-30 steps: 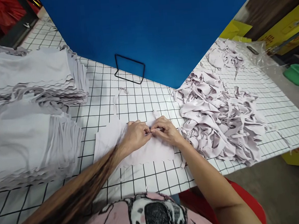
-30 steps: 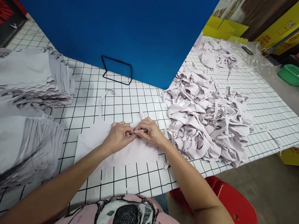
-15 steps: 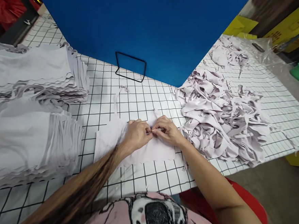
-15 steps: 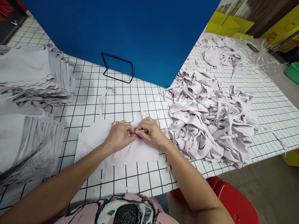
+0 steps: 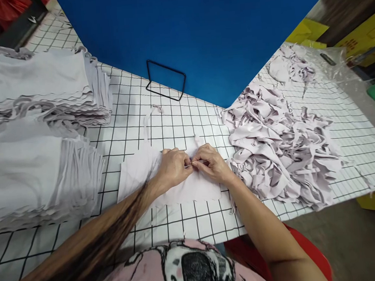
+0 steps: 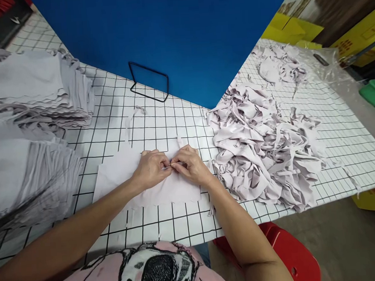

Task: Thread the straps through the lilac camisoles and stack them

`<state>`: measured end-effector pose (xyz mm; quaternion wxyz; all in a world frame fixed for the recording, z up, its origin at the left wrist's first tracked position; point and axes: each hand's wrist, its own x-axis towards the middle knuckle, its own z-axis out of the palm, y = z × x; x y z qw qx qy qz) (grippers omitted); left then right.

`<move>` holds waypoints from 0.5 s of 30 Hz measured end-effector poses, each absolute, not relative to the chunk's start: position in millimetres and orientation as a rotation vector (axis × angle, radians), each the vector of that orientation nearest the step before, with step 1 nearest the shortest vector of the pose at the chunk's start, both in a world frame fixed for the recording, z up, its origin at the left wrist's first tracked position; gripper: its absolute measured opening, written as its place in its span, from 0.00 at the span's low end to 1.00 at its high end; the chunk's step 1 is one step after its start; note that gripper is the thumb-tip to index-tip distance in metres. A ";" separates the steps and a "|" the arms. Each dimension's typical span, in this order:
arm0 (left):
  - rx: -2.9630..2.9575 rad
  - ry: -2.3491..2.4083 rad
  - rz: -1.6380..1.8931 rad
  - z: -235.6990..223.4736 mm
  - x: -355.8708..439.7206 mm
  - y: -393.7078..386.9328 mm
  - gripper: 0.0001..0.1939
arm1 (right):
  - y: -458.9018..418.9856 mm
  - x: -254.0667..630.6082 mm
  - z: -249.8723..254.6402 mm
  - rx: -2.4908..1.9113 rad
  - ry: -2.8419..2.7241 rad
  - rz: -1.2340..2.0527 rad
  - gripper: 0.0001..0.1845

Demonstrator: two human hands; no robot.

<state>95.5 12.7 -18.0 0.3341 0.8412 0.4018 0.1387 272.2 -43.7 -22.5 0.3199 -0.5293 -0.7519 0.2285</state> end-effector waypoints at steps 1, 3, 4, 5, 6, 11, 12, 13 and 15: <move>2.196 1.049 0.361 -17.4 95.6 12.7 0.06 | -43.8 272.5 -20.9 -1.401 -1.997 0.590 0.06; 2.204 1.047 0.349 -16.5 95.5 12.9 0.06 | -43.8 273.1 -17.2 -1.425 -2.057 0.549 0.07; 2.212 1.044 0.338 -16.1 95.4 13.1 0.07 | -43.5 273.4 -15.1 -1.435 -2.099 0.519 0.07; 2.220 1.040 0.328 -15.9 95.2 13.4 0.07 | -42.9 273.9 -13.0 -1.442 -2.146 0.482 0.07; 2.225 1.034 0.320 -15.7 95.0 13.7 0.07 | -42.0 274.5 -11.0 -1.446 -2.197 0.443 0.08; 2.219 1.005 0.285 -14.3 93.6 15.1 0.09 | -35.2 278.8 -2.1 -1.422 -2.480 0.269 0.11; 2.218 1.000 0.276 -13.9 93.4 15.3 0.09 | -33.4 279.4 0.3 -1.402 -2.545 0.235 0.11; 2.217 0.996 0.268 -13.4 93.3 15.6 0.09 | -31.3 280.0 3.2 -1.378 -2.611 0.203 0.12; 2.208 0.990 0.258 -12.6 92.9 16.0 0.09 | -25.3 281.4 11.4 -1.329 -2.743 0.163 0.13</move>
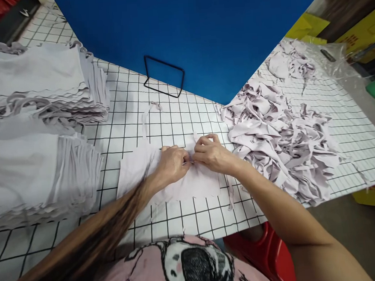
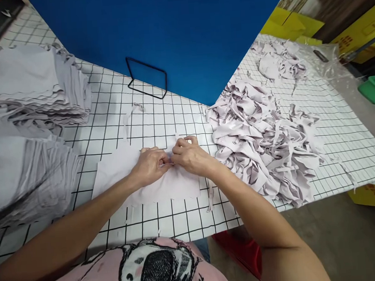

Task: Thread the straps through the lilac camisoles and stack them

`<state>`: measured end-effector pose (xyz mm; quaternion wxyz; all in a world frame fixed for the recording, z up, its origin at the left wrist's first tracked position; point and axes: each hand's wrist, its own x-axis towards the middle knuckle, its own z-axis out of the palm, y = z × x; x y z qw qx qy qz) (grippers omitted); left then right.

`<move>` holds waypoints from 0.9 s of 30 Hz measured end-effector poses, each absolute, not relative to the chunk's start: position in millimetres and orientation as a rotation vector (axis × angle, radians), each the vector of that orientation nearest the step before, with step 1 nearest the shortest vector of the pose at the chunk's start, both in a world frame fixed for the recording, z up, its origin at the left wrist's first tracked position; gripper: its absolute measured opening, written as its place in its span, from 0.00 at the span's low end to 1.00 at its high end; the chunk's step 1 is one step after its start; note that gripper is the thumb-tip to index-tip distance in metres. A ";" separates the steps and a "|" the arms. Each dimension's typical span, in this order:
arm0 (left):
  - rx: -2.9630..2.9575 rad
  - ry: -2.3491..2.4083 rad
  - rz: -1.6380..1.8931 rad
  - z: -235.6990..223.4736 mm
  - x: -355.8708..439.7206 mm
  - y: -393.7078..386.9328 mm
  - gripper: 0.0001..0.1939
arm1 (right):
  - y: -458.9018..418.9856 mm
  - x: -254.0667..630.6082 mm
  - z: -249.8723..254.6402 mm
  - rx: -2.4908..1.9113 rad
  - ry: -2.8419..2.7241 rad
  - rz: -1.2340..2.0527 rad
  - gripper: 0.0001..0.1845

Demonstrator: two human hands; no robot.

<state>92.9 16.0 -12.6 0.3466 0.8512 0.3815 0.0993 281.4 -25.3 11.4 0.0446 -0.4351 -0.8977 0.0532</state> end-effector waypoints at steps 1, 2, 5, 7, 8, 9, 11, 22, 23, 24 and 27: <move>2.199 0.989 0.256 -12.3 92.6 16.3 0.09 | -21.2 282.7 16.5 -1.312 -2.800 0.159 0.12; 2.187 0.989 0.257 -12.2 92.2 16.6 0.09 | -16.2 284.6 22.1 -1.300 -2.843 0.168 0.12; 2.176 0.968 0.270 -12.4 90.2 17.4 0.09 | 3.2 294.5 38.8 -1.347 -2.802 0.254 0.08; 2.194 0.941 0.275 -13.0 88.7 18.0 0.08 | 18.0 303.2 45.9 -1.405 -2.640 0.344 0.08; 2.206 0.928 0.276 -13.4 87.9 18.4 0.09 | 25.5 307.6 47.0 -1.414 -2.548 0.391 0.08; 2.217 0.915 0.278 -13.9 87.3 18.8 0.09 | 32.7 311.7 46.2 -1.408 -2.456 0.433 0.08; 2.233 0.892 0.290 -15.1 86.3 19.5 0.11 | 46.4 319.0 38.7 -1.386 -2.271 0.491 0.07; 2.563 0.889 0.446 -29.3 86.1 5.1 0.20 | 83.0 325.0 -22.8 -1.982 -1.872 0.375 0.22; 2.633 0.828 0.438 -31.8 87.9 1.7 0.23 | 83.9 322.0 -23.8 -2.033 -1.872 0.369 0.23; 2.690 0.753 0.400 -34.1 90.1 -1.6 0.26 | 84.4 319.8 -23.8 -2.080 -1.866 0.379 0.23; 2.740 0.609 0.239 -37.2 95.9 -7.4 0.30 | 84.6 323.1 -17.9 -2.155 -1.849 0.526 0.21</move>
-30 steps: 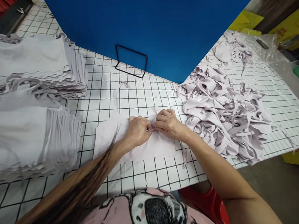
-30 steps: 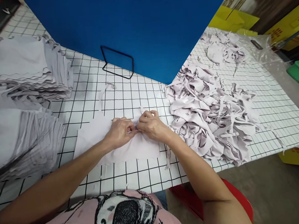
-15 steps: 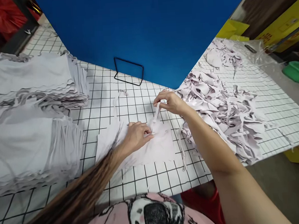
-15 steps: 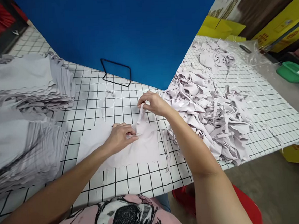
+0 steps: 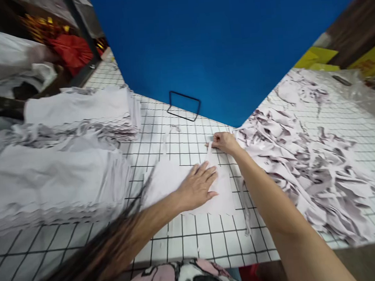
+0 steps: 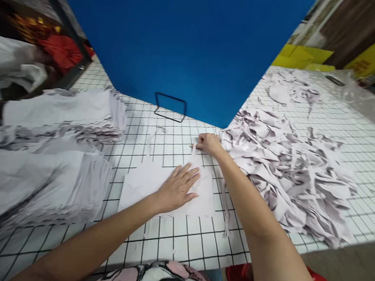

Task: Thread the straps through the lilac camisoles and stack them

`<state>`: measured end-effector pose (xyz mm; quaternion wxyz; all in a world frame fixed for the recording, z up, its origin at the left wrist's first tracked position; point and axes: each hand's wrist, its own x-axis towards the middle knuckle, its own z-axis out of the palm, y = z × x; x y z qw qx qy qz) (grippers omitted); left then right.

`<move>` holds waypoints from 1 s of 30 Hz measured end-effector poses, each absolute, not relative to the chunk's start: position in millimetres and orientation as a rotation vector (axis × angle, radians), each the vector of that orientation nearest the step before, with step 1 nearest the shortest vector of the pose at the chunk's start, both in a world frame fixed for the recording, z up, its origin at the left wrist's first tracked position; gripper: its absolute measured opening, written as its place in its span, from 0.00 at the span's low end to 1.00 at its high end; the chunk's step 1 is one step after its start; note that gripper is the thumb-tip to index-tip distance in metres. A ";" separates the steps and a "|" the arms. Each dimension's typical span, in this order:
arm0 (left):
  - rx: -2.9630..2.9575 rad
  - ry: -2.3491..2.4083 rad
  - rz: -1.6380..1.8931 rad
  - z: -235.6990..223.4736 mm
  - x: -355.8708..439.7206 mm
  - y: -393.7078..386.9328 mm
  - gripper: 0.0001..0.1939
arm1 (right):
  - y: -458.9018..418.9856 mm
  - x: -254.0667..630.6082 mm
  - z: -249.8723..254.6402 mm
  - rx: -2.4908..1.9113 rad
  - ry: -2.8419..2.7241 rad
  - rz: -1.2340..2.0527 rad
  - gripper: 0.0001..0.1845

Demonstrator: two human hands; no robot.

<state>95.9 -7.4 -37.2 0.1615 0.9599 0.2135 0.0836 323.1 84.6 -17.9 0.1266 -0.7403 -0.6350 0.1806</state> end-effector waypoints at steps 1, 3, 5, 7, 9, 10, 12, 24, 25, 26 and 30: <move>2.727 0.597 0.201 -36.1 96.2 -7.5 0.32 | 84.8 328.3 -13.8 -2.126 -1.856 0.655 0.20; 2.683 0.584 0.180 -30.4 91.5 -5.1 0.32 | 85.8 341.9 -2.2 -2.018 -1.859 0.996 0.16; 2.640 0.592 0.224 -22.7 78.0 0.3 0.30 | 87.2 351.0 12.8 -1.965 -1.847 1.165 0.16; 2.613 0.678 0.296 -17.7 57.1 9.0 0.26 | 88.9 343.8 27.1 -2.019 -1.833 1.020 0.16; 2.597 0.848 0.371 -18.2 34.0 20.4 0.23 | 92.3 312.8 35.0 -2.042 -1.799 0.794 0.17; 2.595 0.920 0.399 -20.3 23.6 26.2 0.23 | 95.3 288.9 35.3 -2.014 -1.792 0.745 0.19; 2.606 0.991 0.448 -25.9 8.1 36.1 0.22 | 103.7 231.0 29.0 -2.000 -1.800 0.840 0.22; 2.664 0.903 0.482 -38.0 1.3 43.9 0.23 | 95.9 141.1 45.1 -1.463 -1.730 1.326 0.13; 2.628 0.897 0.480 -38.7 0.8 45.3 0.22 | 82.0 150.0 54.6 -1.297 -1.769 1.385 0.12; 2.587 0.887 0.476 -39.1 0.2 46.8 0.21 | 66.5 158.2 62.7 -1.148 -1.834 1.437 0.12; 2.452 0.859 0.510 -37.5 -2.4 52.0 0.23 | 4.7 180.6 70.6 -0.939 -2.224 1.493 0.13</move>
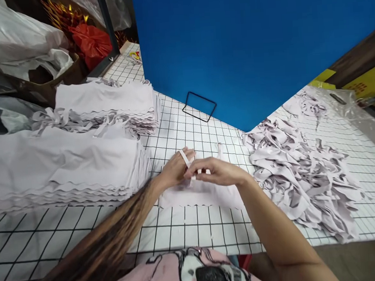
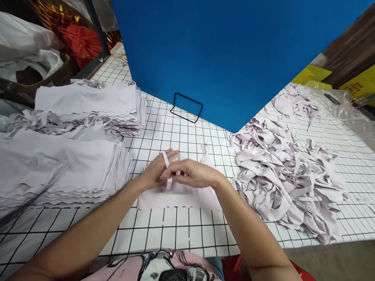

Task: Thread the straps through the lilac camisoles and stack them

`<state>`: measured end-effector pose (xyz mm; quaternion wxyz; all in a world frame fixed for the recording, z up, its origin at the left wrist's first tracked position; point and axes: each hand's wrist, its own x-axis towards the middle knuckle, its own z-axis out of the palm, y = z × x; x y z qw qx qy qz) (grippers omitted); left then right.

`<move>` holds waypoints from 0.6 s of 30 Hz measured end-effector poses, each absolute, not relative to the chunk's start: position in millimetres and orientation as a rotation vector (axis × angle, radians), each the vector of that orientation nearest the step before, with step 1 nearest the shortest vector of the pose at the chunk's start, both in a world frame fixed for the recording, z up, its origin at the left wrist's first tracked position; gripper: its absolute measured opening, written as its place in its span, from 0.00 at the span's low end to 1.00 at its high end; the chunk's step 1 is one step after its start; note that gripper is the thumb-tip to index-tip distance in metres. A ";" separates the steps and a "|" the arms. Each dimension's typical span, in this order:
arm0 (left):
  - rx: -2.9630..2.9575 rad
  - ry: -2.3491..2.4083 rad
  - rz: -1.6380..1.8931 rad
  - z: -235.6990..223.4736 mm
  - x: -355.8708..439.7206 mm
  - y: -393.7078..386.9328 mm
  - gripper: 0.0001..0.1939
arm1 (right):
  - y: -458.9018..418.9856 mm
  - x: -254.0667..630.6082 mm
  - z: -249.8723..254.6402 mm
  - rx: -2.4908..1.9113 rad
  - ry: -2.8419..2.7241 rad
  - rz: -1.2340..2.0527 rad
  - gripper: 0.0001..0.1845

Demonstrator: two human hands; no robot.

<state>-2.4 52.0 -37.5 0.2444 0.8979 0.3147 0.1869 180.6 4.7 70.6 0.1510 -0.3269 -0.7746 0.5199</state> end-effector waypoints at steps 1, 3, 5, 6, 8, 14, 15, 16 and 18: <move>2.426 0.865 0.538 -36.5 -2.9 52.5 0.24 | -6.0 183.7 66.6 -0.949 -2.292 1.476 0.14; 2.384 0.864 0.585 -33.9 -3.1 52.2 0.25 | -17.4 187.5 54.3 -1.031 -2.273 1.412 0.14; 2.394 0.819 0.599 -31.0 -2.4 51.0 0.24 | -15.0 188.0 39.8 -1.219 -2.047 1.332 0.11; 2.408 0.789 0.600 -29.7 -1.8 50.5 0.23 | -9.7 187.0 32.5 -1.331 -1.897 1.291 0.10; 2.412 0.763 0.598 -27.4 -0.8 50.1 0.24 | 4.7 182.8 19.2 -1.516 -1.679 1.270 0.14; 2.276 0.841 0.522 -23.5 -2.5 52.7 0.28 | 25.6 174.5 2.4 -1.376 -1.629 1.610 0.19; 2.263 0.841 0.504 -22.6 -2.9 53.0 0.28 | 23.7 176.6 3.9 -1.307 -1.627 1.652 0.18; 2.252 0.845 0.493 -21.4 -3.1 53.2 0.28 | 21.0 179.8 6.3 -1.240 -1.633 1.689 0.17; 2.228 0.873 0.493 -18.4 -3.3 53.3 0.29 | 14.6 188.5 12.8 -1.126 -1.688 1.749 0.15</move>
